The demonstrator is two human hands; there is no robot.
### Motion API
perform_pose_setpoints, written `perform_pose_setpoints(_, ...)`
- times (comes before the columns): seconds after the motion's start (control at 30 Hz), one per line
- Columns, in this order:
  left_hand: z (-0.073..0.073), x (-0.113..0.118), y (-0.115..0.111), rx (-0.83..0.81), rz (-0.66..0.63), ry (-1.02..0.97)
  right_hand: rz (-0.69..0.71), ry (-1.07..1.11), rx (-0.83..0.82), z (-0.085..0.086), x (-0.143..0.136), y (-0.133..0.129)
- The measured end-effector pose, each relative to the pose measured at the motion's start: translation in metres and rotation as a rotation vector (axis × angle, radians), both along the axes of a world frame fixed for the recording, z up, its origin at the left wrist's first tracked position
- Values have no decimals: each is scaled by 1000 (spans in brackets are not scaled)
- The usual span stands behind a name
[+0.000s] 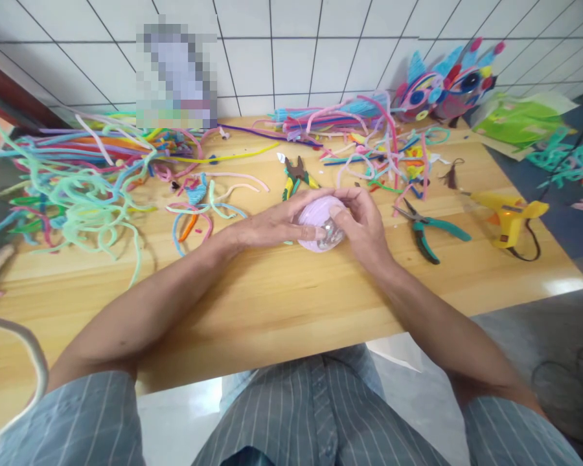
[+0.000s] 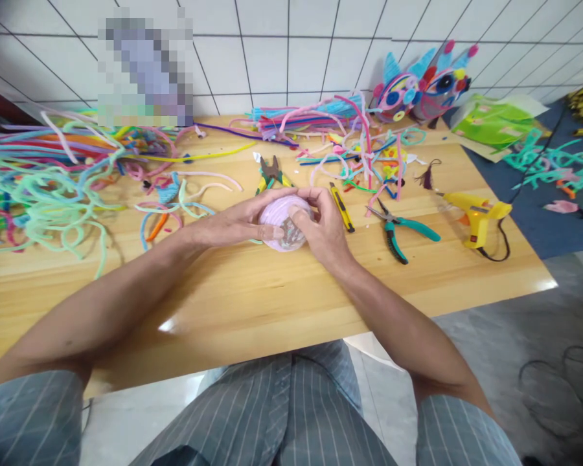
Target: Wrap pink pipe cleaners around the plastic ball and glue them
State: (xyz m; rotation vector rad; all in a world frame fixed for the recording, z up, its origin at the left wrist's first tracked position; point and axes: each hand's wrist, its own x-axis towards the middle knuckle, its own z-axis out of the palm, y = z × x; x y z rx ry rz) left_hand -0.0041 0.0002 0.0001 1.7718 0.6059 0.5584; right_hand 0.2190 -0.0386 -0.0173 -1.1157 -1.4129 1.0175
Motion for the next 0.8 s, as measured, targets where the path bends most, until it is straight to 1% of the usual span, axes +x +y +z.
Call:
perform_pose_setpoints(0.07,0,3,-3,-35,25,-37,-7,8,3,-1,0,0)
perform_pose_setpoints(0.23,-1,13,-15,-167,179,-152,-18,16,26,-2,-1,0)
perform_pose_setpoints(0.3,-2,15,-17,-185,205,-161,-12,10,24,-2,-2,-1)
perform_pose_setpoints(0.4,-3,14,-16,-163,187,-156,-18,11,16,-2,-1,-1)
perform_pose_setpoints(0.57,0,8,-13,-107,106,-125,-19,-13,2,-3,0,-1)
perform_pose_setpoints(0.67,-3,7,-11,-53,101,-101,-15,-12,6,-2,-1,-1)
perform_pose_setpoints(0.8,-7,8,-11,-22,107,-105,-31,0,0,-1,-2,-2)
